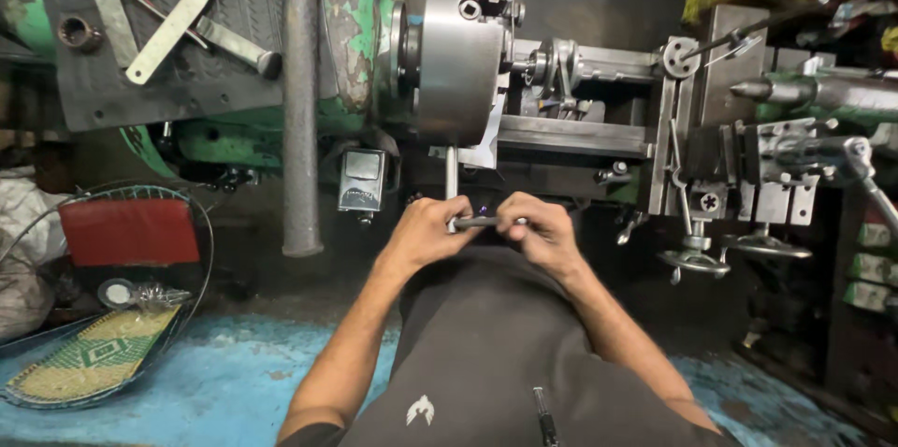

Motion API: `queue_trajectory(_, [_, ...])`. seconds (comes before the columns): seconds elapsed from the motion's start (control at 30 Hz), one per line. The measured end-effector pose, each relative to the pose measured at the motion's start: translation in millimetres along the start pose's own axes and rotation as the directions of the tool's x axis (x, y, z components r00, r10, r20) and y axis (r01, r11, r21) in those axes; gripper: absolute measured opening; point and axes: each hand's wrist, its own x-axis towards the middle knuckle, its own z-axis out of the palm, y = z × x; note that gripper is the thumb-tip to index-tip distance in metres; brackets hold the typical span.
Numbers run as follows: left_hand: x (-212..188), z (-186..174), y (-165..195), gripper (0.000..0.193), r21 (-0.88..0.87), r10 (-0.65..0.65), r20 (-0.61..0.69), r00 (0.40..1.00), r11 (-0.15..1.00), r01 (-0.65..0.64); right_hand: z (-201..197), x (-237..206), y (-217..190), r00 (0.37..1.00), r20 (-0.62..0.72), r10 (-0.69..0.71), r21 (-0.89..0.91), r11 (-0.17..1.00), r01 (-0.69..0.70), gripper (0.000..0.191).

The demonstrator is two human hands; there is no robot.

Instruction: The person operates a metal lathe, machining a pulley-like metal component clamped in the chuck. They rotate the chuck by hand, strike the workpiece area with a hammer, tighten components with a wrench, turn the tailstock handwheel, and run the lathe with the workpiece spinning.

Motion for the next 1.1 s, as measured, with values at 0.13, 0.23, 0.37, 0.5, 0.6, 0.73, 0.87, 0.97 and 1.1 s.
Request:
queue_trajectory(0.13, [4, 5, -2, 0.034, -0.095, -0.033, 0.016, 0.999, 0.995, 0.034, -15, -40, 23, 0.949, -0.309, 0.065, 0.355, 0.933, 0.052, 0.065])
queue_trajectory(0.23, [5, 10, -3, 0.036, -0.185, -0.018, 0.006, 1.000, 0.983, 0.019, -47, -84, 39, 0.722, -0.612, 0.322, 0.543, 0.835, 0.089, 0.062])
queue_trajectory(0.37, [5, 10, -6, 0.035, -0.224, 0.008, 0.056, 0.998, 0.975, 0.005, -70, -109, 41, 0.374, -0.721, 0.583, 0.689, 0.657, 0.304, 0.047])
queue_trajectory(0.5, [4, 9, -8, 0.034, -0.247, -0.006, 0.058, 0.998, 0.969, 0.020, -27, -51, 29, 0.418, -0.692, 0.589, 0.714, 0.646, 0.271, 0.047])
queue_trajectory(0.6, [5, 7, -8, 0.031, -0.261, 0.028, 0.040, 0.999, 0.965, -0.016, 24, 6, 23, 0.877, -0.459, 0.144, 0.667, 0.707, 0.233, 0.052])
queue_trajectory(0.73, [9, 6, -8, 0.025, -0.266, 0.049, 0.046, 0.998, 0.963, -0.035, 23, 7, 23, 0.907, -0.341, 0.249, 0.758, 0.643, 0.108, 0.037])
queue_trajectory(0.87, [10, 11, -6, 0.029, -0.301, 0.032, 0.040, 0.999, 0.953, -0.018, -50, -66, 37, 0.701, -0.587, 0.405, 0.582, 0.813, 0.018, 0.037])
queue_trajectory(0.97, [10, 16, -6, 0.033, -0.248, -0.024, 0.032, 0.999, 0.968, 0.031, -98, -97, 39, 0.411, -0.641, 0.649, 0.721, 0.693, 0.031, 0.042])
queue_trajectory(1.1, [11, 15, -10, 0.032, -0.291, 0.026, 0.045, 0.999, 0.957, -0.011, -68, -55, 25, 0.450, -0.602, 0.660, 0.754, 0.655, 0.048, 0.032])
